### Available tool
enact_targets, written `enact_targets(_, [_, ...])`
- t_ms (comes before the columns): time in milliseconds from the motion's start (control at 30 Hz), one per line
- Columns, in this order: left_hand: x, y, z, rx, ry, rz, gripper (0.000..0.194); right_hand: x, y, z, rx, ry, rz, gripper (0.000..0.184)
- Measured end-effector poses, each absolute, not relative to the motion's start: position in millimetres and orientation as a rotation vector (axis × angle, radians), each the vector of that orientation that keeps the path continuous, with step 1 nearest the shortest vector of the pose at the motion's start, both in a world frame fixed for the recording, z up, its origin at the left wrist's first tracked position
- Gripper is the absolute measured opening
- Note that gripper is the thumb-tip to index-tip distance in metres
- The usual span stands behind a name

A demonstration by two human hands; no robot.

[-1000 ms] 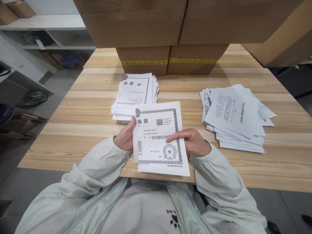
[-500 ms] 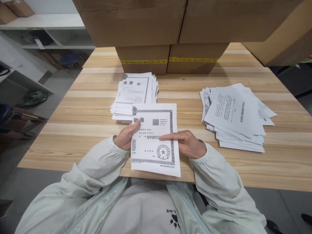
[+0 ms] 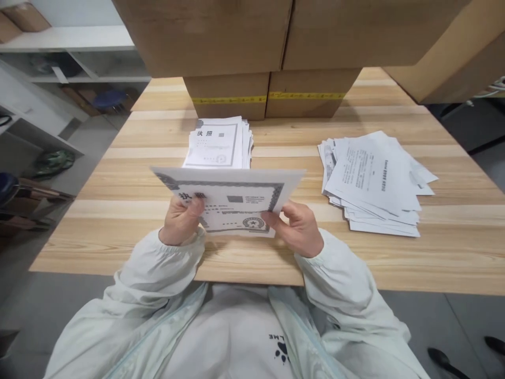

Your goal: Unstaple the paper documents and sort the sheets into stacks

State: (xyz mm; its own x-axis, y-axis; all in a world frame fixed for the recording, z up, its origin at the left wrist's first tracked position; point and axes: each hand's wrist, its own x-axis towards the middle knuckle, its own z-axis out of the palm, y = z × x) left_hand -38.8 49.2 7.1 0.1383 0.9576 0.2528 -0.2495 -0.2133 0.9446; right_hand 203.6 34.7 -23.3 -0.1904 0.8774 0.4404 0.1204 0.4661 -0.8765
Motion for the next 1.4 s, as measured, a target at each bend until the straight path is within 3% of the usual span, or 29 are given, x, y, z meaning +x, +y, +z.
enact_targets(333, [-48, 56, 1, 1.378, 0.799, 1.258, 0.025, 192, 32, -26, -0.862, -1.692, 0.776, 0.032])
enact_targets(567, [-44, 55, -2, 1.284, 0.790, 1.175, 0.032, 190, 31, -27, -0.895, -1.704, 0.770, 0.015])
enact_targets(833, [-25, 42, -15, 0.977, 0.798, 0.880, 0.051, 189, 32, -18, -1.099, -1.364, 0.855, 0.029])
enact_targets(1200, [-21, 39, -16, 1.003, 0.726, 0.650, 0.050, 208, 32, -5, -1.370, -1.125, 0.715, 0.036])
enact_targets(1300, [-23, 40, -10, 0.992, 0.705, 0.478, 0.050, 247, 16, -3, -1.555, -0.957, 0.901, 0.034])
enact_targets(1400, [-21, 38, -8, 0.983, 0.720, 0.411, 0.048, 285, -12, -7, -1.746, -0.839, 1.378, 0.037])
